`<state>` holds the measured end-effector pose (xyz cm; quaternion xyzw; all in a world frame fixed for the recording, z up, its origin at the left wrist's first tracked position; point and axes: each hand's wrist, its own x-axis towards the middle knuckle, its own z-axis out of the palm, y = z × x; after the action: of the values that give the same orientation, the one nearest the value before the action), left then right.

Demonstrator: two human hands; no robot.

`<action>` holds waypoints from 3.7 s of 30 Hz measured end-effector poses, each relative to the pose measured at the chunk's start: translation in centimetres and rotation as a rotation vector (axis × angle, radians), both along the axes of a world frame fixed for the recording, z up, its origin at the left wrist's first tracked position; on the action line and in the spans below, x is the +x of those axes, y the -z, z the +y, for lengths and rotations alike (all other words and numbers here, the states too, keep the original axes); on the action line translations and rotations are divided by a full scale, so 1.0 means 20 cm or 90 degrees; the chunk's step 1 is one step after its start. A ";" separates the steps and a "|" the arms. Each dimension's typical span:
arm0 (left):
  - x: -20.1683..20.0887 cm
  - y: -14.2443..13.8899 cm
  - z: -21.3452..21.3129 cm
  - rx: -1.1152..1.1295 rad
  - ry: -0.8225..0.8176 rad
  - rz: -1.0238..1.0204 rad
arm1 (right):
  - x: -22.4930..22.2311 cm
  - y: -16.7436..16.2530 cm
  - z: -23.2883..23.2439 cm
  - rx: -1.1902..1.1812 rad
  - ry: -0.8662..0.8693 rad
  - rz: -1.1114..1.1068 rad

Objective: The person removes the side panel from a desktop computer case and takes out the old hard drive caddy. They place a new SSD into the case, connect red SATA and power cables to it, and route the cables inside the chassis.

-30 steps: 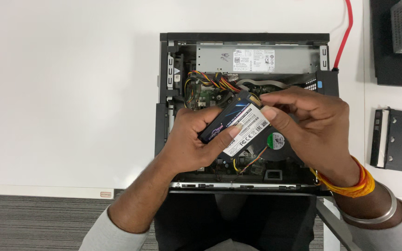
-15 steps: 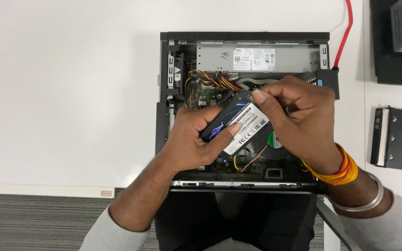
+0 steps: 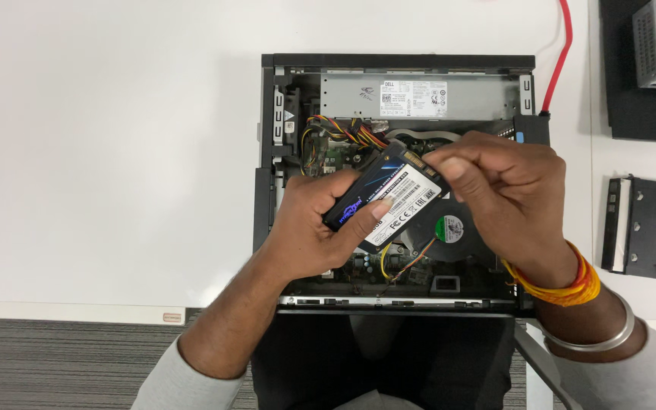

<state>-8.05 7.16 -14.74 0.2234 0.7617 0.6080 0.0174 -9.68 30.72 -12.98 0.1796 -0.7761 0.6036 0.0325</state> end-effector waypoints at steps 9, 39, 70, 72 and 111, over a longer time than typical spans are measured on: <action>-0.01 0.02 0.01 -0.005 0.008 0.015 | 0.02 0.03 0.01 0.097 0.037 0.058; 0.06 0.11 -0.04 0.133 0.073 -0.063 | 0.41 0.10 0.14 0.209 -0.009 0.503; 0.04 -0.06 -0.08 0.100 -0.226 -0.107 | 0.46 0.20 0.71 0.878 0.199 0.210; 0.04 -0.06 -0.08 0.108 -0.233 -0.110 | 0.45 0.10 0.64 0.755 0.244 0.245; -0.27 -0.03 -0.09 0.258 -0.174 -0.128 | -0.17 -0.16 0.09 0.207 -0.015 -0.064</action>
<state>-13.44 5.42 -14.24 0.0558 0.6419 0.7640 -0.0343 -13.11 32.55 -9.78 0.1609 -0.8621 0.4785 -0.0430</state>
